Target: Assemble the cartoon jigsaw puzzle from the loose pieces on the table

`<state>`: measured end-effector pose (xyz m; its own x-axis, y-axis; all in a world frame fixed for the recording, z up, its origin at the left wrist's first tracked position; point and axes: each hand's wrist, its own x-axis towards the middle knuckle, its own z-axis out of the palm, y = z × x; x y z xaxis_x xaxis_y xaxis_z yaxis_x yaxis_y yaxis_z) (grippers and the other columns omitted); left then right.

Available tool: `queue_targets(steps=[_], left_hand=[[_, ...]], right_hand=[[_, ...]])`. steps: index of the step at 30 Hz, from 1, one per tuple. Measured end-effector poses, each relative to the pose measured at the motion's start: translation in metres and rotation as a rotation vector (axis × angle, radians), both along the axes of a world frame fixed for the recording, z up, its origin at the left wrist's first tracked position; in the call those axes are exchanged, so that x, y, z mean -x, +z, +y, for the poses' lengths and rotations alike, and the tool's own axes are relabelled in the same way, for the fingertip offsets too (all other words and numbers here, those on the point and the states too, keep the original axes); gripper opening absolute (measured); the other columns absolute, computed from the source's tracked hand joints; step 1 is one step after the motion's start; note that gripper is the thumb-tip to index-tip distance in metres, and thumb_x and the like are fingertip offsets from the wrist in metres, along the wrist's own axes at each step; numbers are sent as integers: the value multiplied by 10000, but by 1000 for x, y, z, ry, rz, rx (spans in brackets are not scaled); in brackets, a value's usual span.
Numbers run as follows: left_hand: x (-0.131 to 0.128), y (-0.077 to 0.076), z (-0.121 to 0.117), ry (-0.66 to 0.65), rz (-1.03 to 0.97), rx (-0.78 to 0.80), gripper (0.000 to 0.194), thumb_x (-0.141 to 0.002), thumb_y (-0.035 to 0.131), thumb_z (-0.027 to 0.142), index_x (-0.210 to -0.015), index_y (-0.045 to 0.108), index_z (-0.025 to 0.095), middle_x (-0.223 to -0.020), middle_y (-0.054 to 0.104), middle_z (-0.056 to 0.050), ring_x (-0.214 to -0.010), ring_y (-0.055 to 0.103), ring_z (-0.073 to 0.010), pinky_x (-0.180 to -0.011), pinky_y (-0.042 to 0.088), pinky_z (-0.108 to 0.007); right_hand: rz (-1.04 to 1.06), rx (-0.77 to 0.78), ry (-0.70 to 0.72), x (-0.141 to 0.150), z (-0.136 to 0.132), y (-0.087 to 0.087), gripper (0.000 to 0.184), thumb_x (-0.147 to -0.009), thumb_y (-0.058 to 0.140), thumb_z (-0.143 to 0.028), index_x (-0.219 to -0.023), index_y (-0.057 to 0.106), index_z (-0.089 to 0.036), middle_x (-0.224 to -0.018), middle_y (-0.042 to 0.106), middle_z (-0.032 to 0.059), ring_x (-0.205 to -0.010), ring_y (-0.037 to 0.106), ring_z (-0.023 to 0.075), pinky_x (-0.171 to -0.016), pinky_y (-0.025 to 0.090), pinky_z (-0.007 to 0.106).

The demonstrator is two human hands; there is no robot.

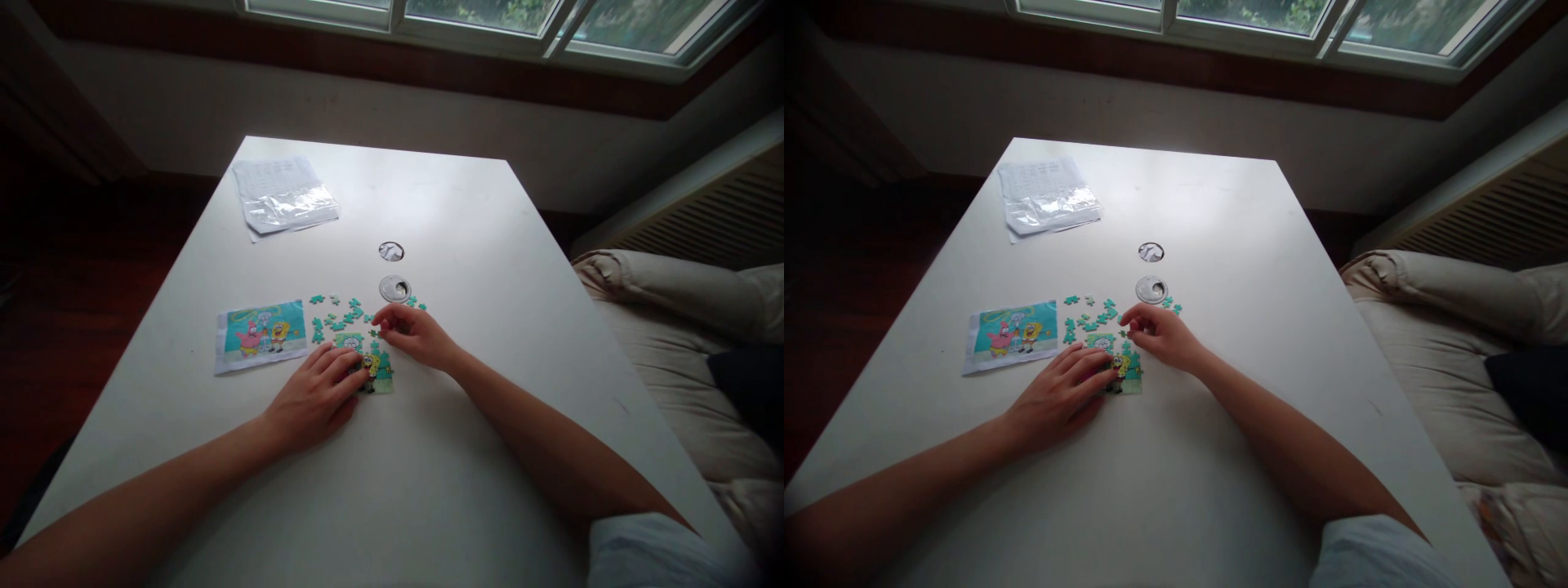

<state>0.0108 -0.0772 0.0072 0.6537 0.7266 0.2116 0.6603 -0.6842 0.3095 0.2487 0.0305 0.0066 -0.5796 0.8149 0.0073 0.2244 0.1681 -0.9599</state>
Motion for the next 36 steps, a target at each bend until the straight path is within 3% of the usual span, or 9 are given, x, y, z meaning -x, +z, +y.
queue_targets(steps=[9,19,31,36], left_hand=[[0,1,0,0,-6,0,395,-961,528,202,-1353,576,210,-1409,568,-124,-1342,495,-293,-1210,320,-563],[0,0,0,7,-13,5,394,-957,532,200,-1347,592,210,-1397,574,-123,-1334,498,-294,-1207,325,-561],[-1,-1,0,2,6,-10,388,-963,529,204,-1347,584,203,-1405,572,-130,-1337,502,-296,-1205,325,-573],[0,3,-2,-48,-32,-84,357,-958,535,178,-1310,595,190,-1392,596,-121,-1317,525,-282,-1197,349,-549]], right_hand=[[67,29,-62,-1,4,-7,142,-831,612,-213,-970,635,-195,-764,533,-25,-653,488,106,-614,409,240],[52,-44,-134,-3,10,-16,151,-807,645,-217,-958,651,-209,-786,524,-16,-678,476,116,-590,388,237],[50,-43,-134,-3,10,-18,164,-802,645,-212,-966,653,-205,-818,541,-8,-702,501,117,-609,408,240],[63,-41,-140,-3,11,-19,161,-806,637,-199,-966,652,-208,-815,545,-6,-720,514,124,-616,418,243]])
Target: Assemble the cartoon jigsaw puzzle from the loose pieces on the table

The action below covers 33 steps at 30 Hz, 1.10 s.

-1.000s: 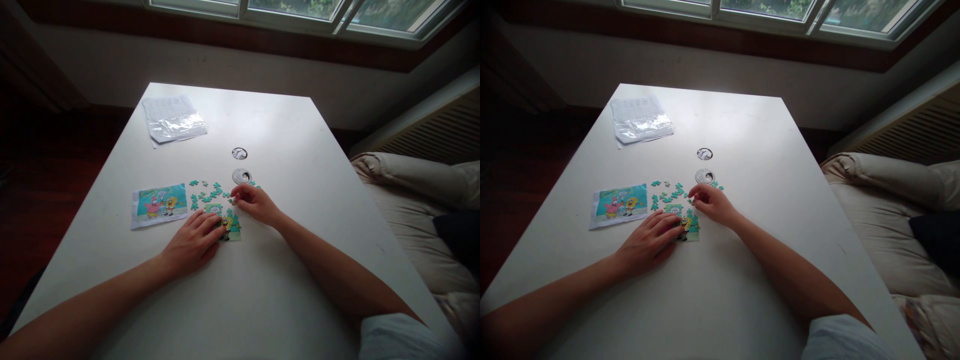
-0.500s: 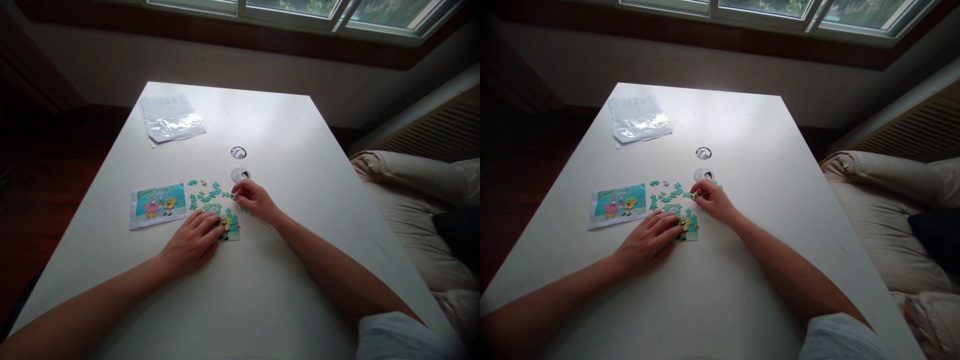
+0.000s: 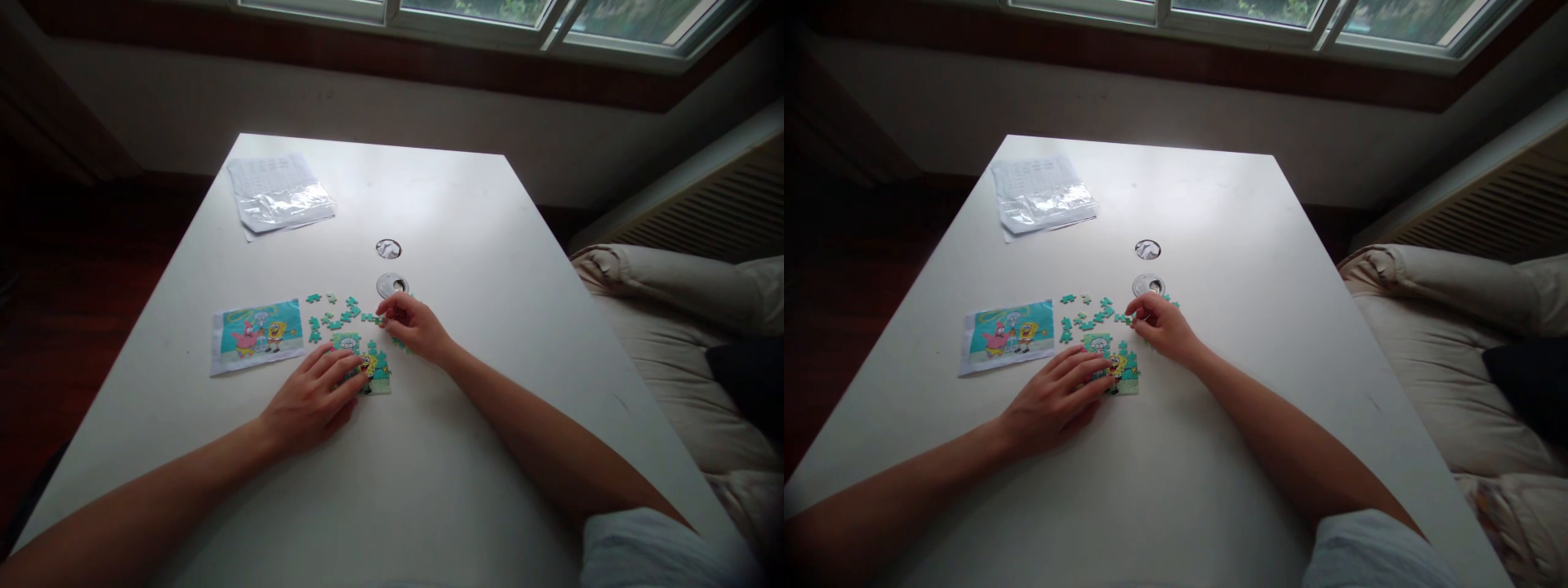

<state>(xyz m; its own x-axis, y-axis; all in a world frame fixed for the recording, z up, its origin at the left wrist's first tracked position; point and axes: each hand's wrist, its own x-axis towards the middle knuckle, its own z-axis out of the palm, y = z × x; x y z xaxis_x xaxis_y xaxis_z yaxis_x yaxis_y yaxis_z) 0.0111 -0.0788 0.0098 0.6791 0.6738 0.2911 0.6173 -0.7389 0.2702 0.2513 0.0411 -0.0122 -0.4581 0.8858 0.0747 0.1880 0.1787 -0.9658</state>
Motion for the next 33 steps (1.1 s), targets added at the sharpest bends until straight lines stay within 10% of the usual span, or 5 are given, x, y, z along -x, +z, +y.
queue_targets(steps=[8,33], left_hand=[[-2,4,-4,-298,-67,-44,205,-960,517,187,-1132,625,161,-1132,719,-92,-1084,648,-212,-1108,464,-431],[-2,3,-3,-286,-78,-15,207,-956,515,191,-1135,620,175,-1143,713,-99,-1109,639,-211,-1091,467,-399]], right_hand=[[-5,-5,1,0,-1,1,156,-811,627,-198,-965,652,-201,-809,536,-6,-722,514,123,-624,423,242],[-31,-21,6,0,-2,0,149,-831,630,-224,-976,657,-206,-797,549,0,-714,511,130,-606,412,250]])
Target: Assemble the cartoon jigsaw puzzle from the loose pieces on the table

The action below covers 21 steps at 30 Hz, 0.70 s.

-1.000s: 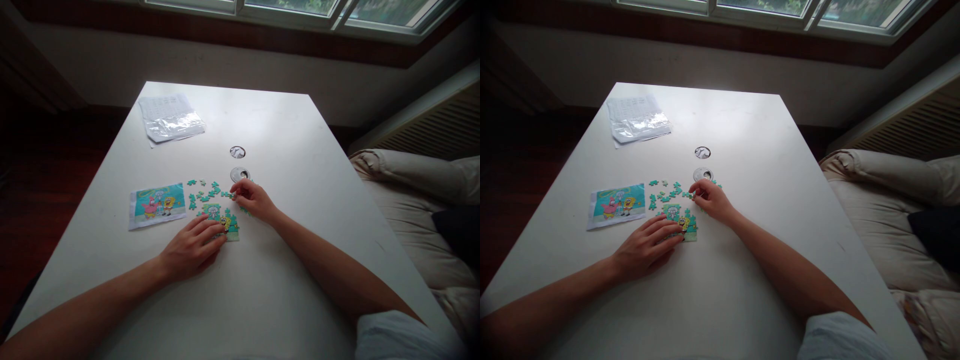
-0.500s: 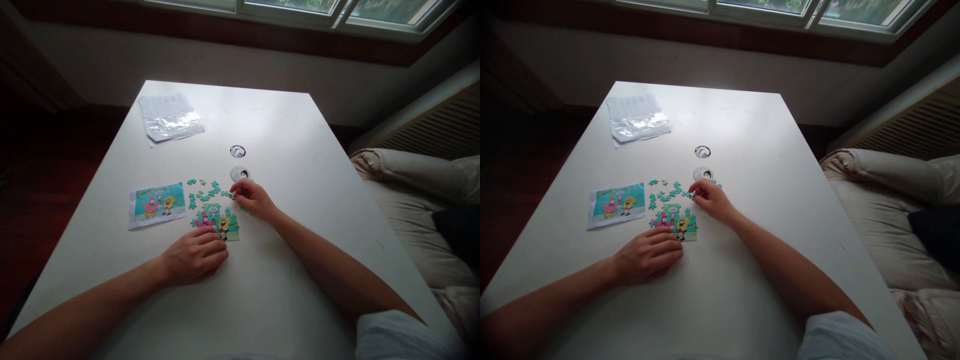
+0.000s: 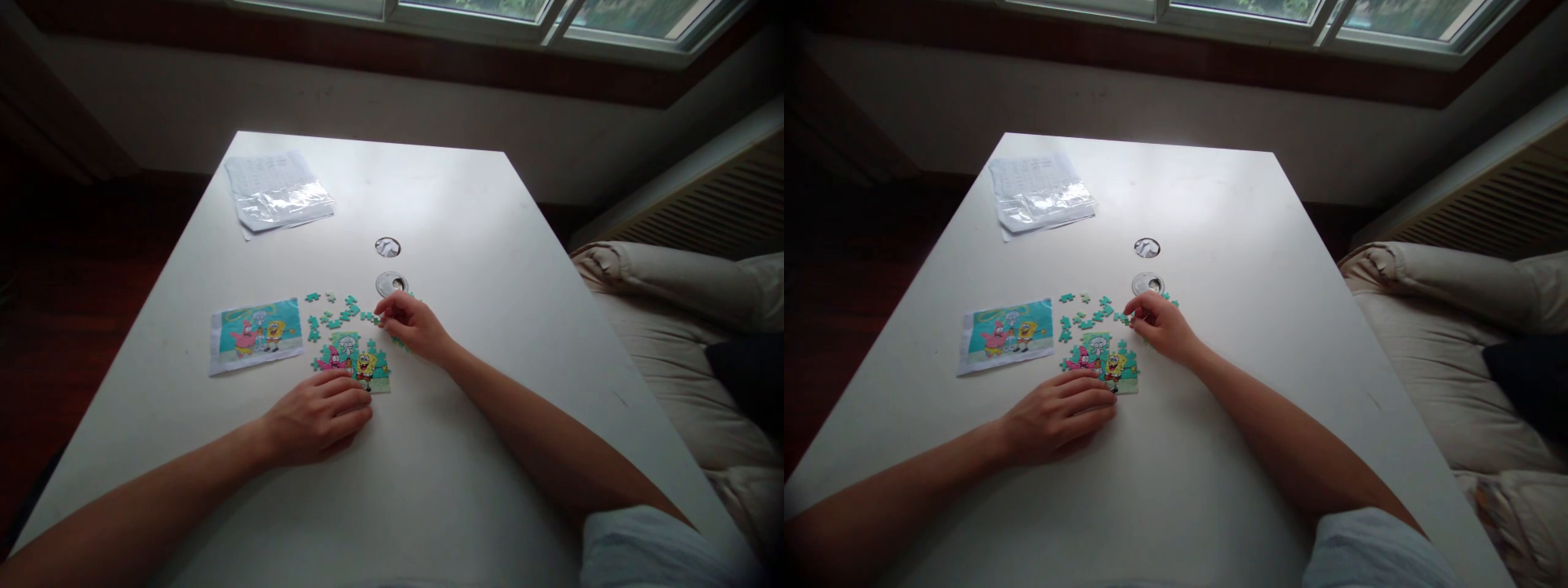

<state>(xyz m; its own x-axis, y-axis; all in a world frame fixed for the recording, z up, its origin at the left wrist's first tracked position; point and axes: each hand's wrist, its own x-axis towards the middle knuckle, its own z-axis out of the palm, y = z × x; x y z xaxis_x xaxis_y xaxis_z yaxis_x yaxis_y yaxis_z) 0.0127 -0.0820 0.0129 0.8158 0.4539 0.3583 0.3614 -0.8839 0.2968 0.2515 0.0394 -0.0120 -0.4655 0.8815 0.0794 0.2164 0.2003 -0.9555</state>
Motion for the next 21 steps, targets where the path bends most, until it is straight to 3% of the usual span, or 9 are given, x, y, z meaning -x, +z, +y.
queue_targets(steps=[10,21], left_hand=[[0,-4,1,67,47,32,291,-956,542,194,-1238,610,176,-1328,643,-125,-1241,581,-247,-1143,430,-473],[0,-4,1,75,48,34,301,-948,550,194,-1242,609,173,-1338,635,-126,-1253,574,-259,-1142,433,-485]], right_hand=[[-4,-13,5,1,0,2,142,-837,623,-224,-974,656,-203,-787,537,-6,-697,497,124,-602,401,246],[14,-13,5,1,-1,3,131,-841,625,-218,-968,655,-207,-810,558,-1,-719,520,129,-621,413,253]])
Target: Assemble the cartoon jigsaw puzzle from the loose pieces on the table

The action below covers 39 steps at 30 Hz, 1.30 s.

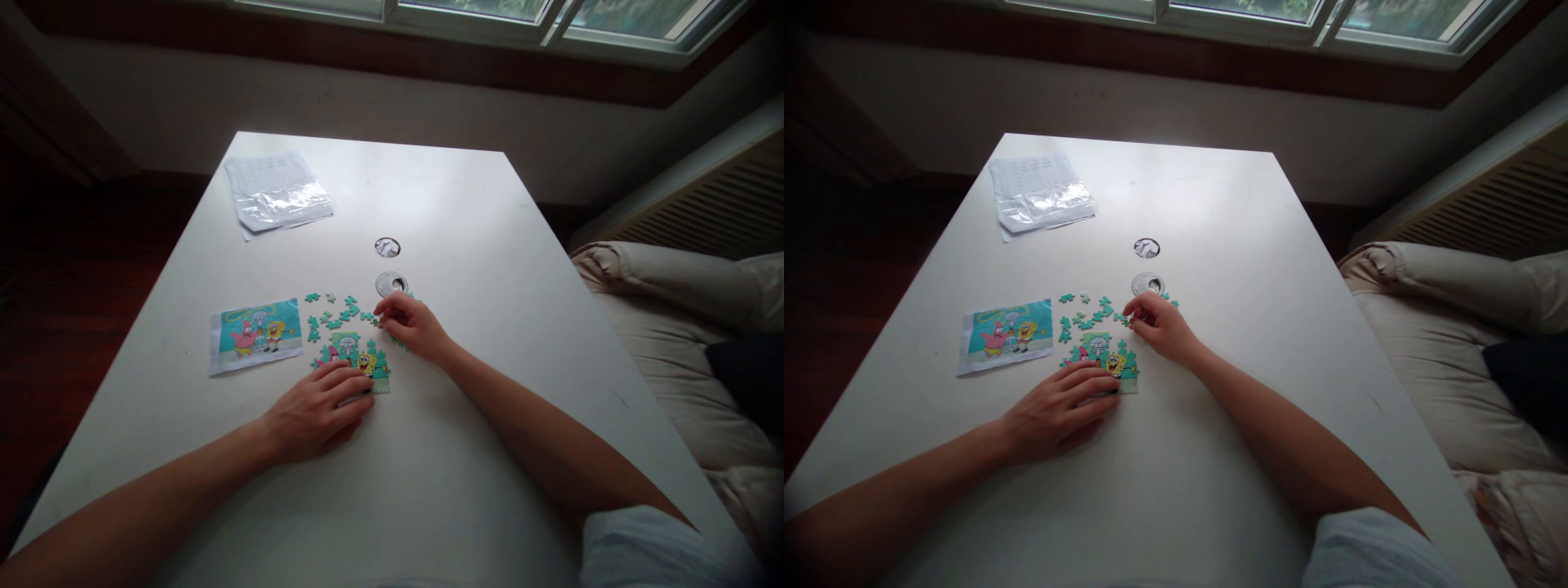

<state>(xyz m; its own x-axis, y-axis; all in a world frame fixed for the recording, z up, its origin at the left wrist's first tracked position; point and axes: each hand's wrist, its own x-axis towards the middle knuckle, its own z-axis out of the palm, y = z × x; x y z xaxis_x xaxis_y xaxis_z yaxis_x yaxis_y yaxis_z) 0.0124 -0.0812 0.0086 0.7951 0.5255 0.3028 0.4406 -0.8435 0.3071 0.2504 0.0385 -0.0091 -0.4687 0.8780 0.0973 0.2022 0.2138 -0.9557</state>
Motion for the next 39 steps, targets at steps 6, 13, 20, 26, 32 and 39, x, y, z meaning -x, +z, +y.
queue_targets(steps=[6,13,20,26,32,39], left_hand=[[0,0,0,6,-1,6,307,-944,560,202,-1246,609,182,-1340,634,-129,-1259,572,-254,-1153,425,-480],[-1,1,1,42,73,30,368,-968,538,241,-1328,571,173,-1451,556,-139,-1349,498,-297,-1185,380,-538],[0,-1,1,73,101,69,449,-969,553,273,-1410,521,193,-1519,491,-148,-1424,431,-318,-1206,333,-578],[-1,-1,1,77,100,72,435,-972,555,278,-1395,530,181,-1538,468,-153,-1420,434,-321,-1210,328,-579],[-1,0,0,75,116,79,446,-973,555,281,-1407,520,186,-1561,442,-141,-1436,412,-321,-1214,320,-577],[-1,-1,0,72,143,73,435,-988,528,285,-1410,517,181,-1574,425,-139,-1445,394,-319,-1217,314,-572]], right_hand=[[-20,-6,-2,-1,1,-2,140,-847,624,-234,-981,658,-209,-820,565,5,-726,525,134,-627,424,256],[-63,-58,-20,1,-2,0,100,-865,626,-238,-954,659,-206,-798,555,-1,-673,482,123,-602,393,256],[-130,-198,-30,3,-6,6,72,-894,598,-238,-920,659,-208,-811,556,4,-655,470,122,-610,387,268],[-135,-219,-26,3,-6,7,75,-902,590,-223,-918,661,-209,-815,538,4,-659,469,123,-606,383,266],[-132,-217,-23,4,-7,8,80,-907,584,-225,-922,661,-209,-820,538,5,-658,471,123,-610,386,267],[-129,-222,-22,4,-6,7,82,-904,586,-220,-921,665,-204,-818,535,1,-655,467,118,-601,377,261]])
